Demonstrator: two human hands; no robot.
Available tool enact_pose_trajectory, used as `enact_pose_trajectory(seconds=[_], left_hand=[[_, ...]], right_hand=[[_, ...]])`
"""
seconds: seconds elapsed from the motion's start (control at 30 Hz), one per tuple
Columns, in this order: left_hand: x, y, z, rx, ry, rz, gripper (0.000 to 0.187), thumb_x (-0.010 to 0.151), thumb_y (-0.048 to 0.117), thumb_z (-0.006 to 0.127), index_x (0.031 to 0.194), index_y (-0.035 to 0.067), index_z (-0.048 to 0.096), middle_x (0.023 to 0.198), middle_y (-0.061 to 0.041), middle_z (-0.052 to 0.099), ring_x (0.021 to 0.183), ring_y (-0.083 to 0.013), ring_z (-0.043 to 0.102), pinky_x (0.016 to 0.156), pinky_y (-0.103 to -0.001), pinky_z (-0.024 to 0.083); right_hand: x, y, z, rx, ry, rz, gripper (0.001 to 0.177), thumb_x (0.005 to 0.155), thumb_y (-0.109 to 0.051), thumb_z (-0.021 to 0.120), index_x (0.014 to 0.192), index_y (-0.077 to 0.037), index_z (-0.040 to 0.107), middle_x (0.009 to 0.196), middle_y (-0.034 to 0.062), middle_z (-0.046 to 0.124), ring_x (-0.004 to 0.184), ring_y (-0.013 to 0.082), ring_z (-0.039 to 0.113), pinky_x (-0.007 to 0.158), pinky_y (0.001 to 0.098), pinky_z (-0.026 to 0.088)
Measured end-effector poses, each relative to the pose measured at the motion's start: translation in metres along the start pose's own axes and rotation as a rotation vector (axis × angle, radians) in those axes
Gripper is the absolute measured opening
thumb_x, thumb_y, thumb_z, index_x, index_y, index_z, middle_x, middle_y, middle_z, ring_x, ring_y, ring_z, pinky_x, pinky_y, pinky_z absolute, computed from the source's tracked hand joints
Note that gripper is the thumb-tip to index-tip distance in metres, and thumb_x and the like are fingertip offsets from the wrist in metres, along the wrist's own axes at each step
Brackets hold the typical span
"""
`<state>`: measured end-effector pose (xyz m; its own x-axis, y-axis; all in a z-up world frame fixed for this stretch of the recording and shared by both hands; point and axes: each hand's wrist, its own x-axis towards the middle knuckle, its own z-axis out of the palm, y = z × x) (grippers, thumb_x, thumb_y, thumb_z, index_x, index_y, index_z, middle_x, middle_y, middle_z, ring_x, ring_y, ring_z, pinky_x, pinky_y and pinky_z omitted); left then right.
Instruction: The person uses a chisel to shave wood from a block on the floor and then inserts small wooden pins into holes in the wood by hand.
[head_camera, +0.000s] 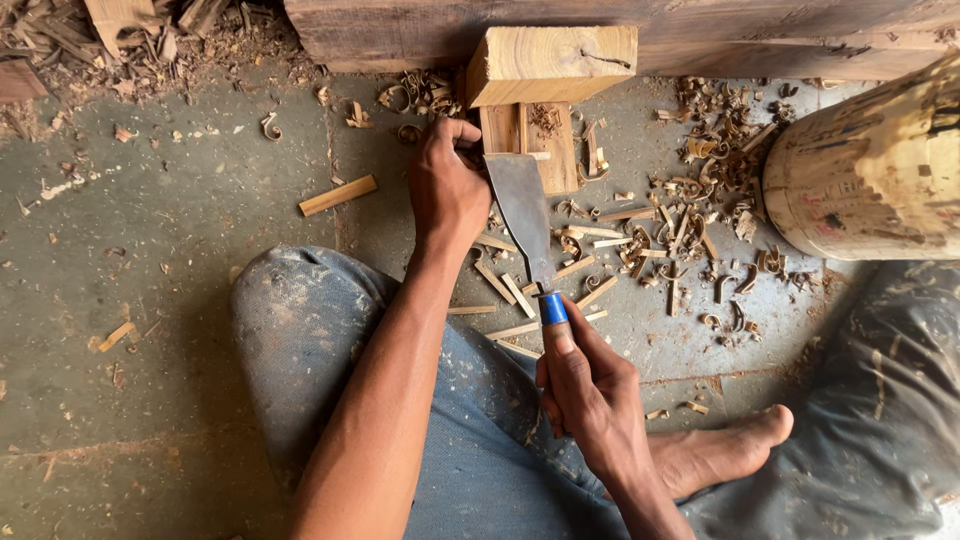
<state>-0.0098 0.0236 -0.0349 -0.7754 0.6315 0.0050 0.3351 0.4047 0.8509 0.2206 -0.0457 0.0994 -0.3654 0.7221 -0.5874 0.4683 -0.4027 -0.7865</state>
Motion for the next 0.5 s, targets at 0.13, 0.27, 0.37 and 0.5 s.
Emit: enact_pose_trajectory(seconds=[0.13,0.27,0.37,0.5], left_hand=[[-0.002,-0.003,0.001,-0.036,-0.004,0.027,0.046,0.068,-0.021,0.059,0.107,0.003,0.06,0.114,-0.018,0.069,0.107,-0.0302,0.068,0.09,-0.042,0.055],[-0.001,-0.001,0.003,-0.087,-0.016,-0.012,0.034,0.074,0.0,0.079,0.103,0.005,0.062,0.109,-0.016,0.069,0.101,-0.0294,0.068,0.087,-0.042,0.055],[-0.004,0.004,0.001,-0.168,0.048,0.067,0.035,0.073,0.0,0.077,0.104,0.005,0.061,0.108,-0.015,0.071,0.102,-0.0286,0.07,0.091,-0.041,0.056],[-0.003,0.012,-0.005,-0.073,-0.004,-0.059,0.036,0.072,0.009,0.086,0.1,0.006,0.063,0.105,-0.015,0.071,0.097,-0.0292,0.069,0.084,-0.042,0.055]], right_hand=[[0.006,-0.01,0.0,0.056,-0.014,0.027,0.066,0.096,-0.041,0.054,0.154,-0.011,0.047,0.067,0.0028,0.056,0.046,0.0101,0.049,0.037,0.0271,0.041],[0.026,-0.02,0.003,0.097,-0.015,0.025,0.066,0.096,-0.041,0.054,0.154,-0.011,0.048,0.066,0.0019,0.055,0.047,0.0096,0.049,0.037,0.0275,0.041],[0.025,-0.024,0.003,0.061,-0.023,-0.028,0.066,0.097,-0.042,0.053,0.154,-0.01,0.047,0.063,0.0015,0.053,0.046,0.0098,0.048,0.036,0.0281,0.04],[0.014,-0.038,0.001,0.01,-0.015,0.005,0.066,0.095,-0.043,0.053,0.153,-0.011,0.049,0.058,0.001,0.054,0.044,0.0104,0.049,0.036,0.0282,0.038]])
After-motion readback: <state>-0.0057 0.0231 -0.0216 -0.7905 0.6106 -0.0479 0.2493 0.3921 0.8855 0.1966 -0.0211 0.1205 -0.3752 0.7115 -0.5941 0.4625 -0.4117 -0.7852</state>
